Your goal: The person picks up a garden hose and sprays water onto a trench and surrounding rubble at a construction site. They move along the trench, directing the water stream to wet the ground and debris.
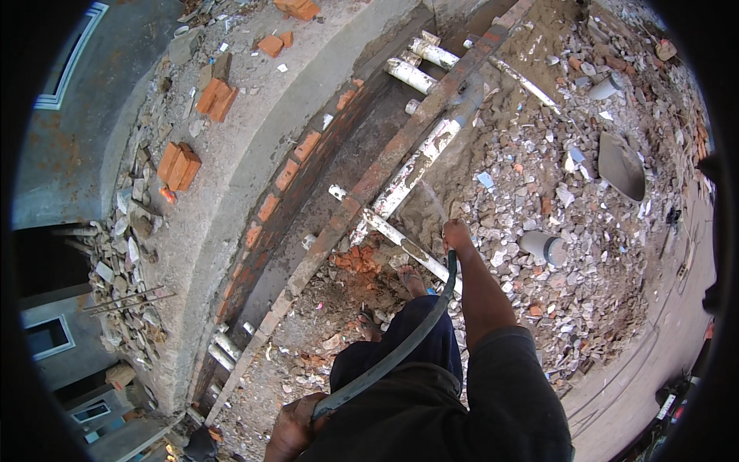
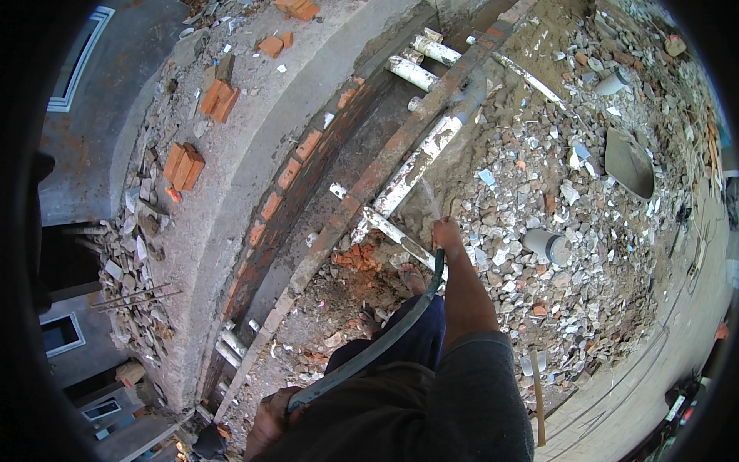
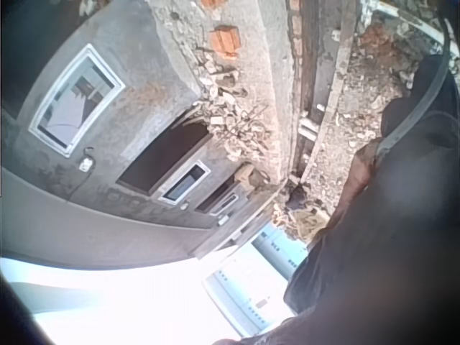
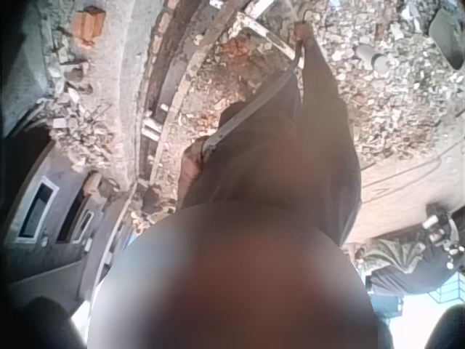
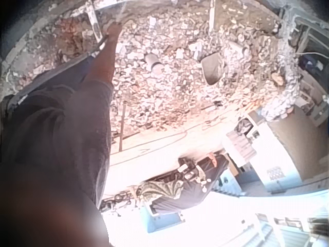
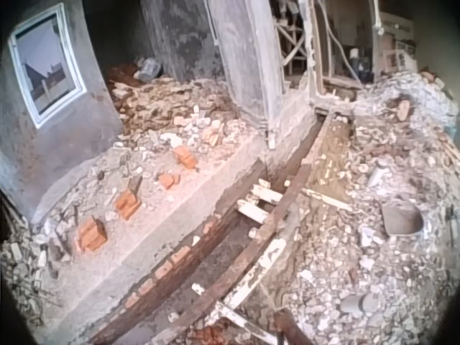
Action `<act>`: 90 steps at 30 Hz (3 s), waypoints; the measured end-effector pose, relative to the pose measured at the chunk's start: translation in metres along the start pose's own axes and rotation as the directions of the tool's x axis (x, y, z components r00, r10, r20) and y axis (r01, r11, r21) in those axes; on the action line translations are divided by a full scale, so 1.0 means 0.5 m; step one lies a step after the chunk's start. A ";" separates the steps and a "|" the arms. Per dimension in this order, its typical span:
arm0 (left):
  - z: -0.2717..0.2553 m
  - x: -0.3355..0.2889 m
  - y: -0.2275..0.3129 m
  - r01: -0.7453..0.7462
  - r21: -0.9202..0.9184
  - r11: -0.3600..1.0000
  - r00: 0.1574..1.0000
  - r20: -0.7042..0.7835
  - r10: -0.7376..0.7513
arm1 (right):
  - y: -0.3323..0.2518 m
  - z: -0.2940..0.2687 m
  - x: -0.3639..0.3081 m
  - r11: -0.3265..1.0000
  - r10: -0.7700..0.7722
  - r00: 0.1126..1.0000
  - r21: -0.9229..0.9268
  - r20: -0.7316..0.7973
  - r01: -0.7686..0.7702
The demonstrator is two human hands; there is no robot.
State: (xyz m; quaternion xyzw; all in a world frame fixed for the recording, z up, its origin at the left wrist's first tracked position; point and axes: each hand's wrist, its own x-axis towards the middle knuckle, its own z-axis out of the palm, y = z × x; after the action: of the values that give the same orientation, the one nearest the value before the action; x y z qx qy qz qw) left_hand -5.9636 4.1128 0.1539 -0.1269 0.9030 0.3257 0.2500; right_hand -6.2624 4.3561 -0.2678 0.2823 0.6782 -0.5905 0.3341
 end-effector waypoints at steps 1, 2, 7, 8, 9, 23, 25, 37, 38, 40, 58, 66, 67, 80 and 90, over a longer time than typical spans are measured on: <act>0.000 0.001 0.002 0.001 -0.002 1.000 1.000 0.000 -0.001 | 0.001 -0.001 0.002 1.000 -0.005 1.000 -0.002 -0.007 0.005; 0.000 0.001 0.003 0.002 -0.004 1.000 1.000 -0.001 -0.002 | 0.002 -0.002 0.005 1.000 -0.009 1.000 -0.003 -0.014 0.009; 0.003 0.004 0.009 -0.011 0.008 1.000 1.000 -0.027 0.011 | 0.015 -0.007 0.018 0.998 0.003 1.000 -0.069 0.008 -0.002; 0.004 0.005 0.009 -0.016 0.019 1.000 0.999 -0.034 0.017 | 0.017 -0.007 0.020 0.995 0.003 1.000 -0.096 0.017 -0.001; 0.005 0.005 0.009 -0.014 -0.005 1.000 0.999 -0.036 0.014 | 0.018 -0.008 0.021 0.996 0.003 1.000 -0.095 0.017 -0.002; 0.007 0.007 0.011 -0.008 -0.014 1.000 1.000 -0.025 0.008 | 0.033 -0.016 0.017 0.993 0.042 0.999 -0.109 -0.003 -0.042; 0.008 0.008 0.010 0.001 -0.033 0.999 1.000 -0.019 -0.002 | 0.031 -0.019 0.017 0.997 0.012 1.000 -0.074 -0.005 -0.013; 0.008 0.013 0.018 0.026 -0.057 0.998 1.000 0.009 -0.026 | 0.017 -0.033 0.015 0.999 -0.007 1.000 -0.048 -0.030 0.006; 0.007 0.012 0.018 0.011 -0.048 0.999 1.000 0.006 -0.011 | 0.016 -0.034 0.015 0.998 -0.014 0.999 -0.061 -0.035 0.012; 0.006 0.014 0.017 0.023 -0.041 0.999 1.000 0.017 -0.022 | 0.010 -0.039 0.015 0.999 -0.025 0.999 -0.035 -0.048 0.023; 0.007 0.023 0.029 0.045 0.021 0.999 0.999 0.014 -0.045 | -0.013 -0.068 0.008 0.997 -0.018 0.996 -0.080 -0.082 0.011; 0.000 0.030 0.034 -0.002 -0.031 1.000 0.999 0.037 0.003 | -0.013 -0.073 0.010 0.998 -0.031 0.995 -0.056 -0.090 0.026; 0.000 0.030 0.037 0.010 -0.034 0.999 0.999 0.037 -0.009 | -0.014 -0.073 0.009 0.998 -0.032 0.993 -0.049 -0.111 0.026; 0.007 0.042 0.043 -0.018 0.002 1.000 1.000 0.015 0.018 | -0.032 -0.091 0.025 0.996 -0.047 0.984 0.062 -0.173 0.058; 0.001 0.038 0.042 -0.044 0.026 0.999 0.999 0.005 0.044 | 0.048 -0.085 0.057 0.963 -0.060 0.998 -0.260 0.028 0.065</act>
State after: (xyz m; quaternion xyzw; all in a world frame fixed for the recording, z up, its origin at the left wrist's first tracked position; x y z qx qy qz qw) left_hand -5.9875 4.1278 0.1543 -0.1030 0.9092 0.3197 0.2462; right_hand -6.2666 4.4014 -0.3017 0.2087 0.7551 -0.5092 0.3563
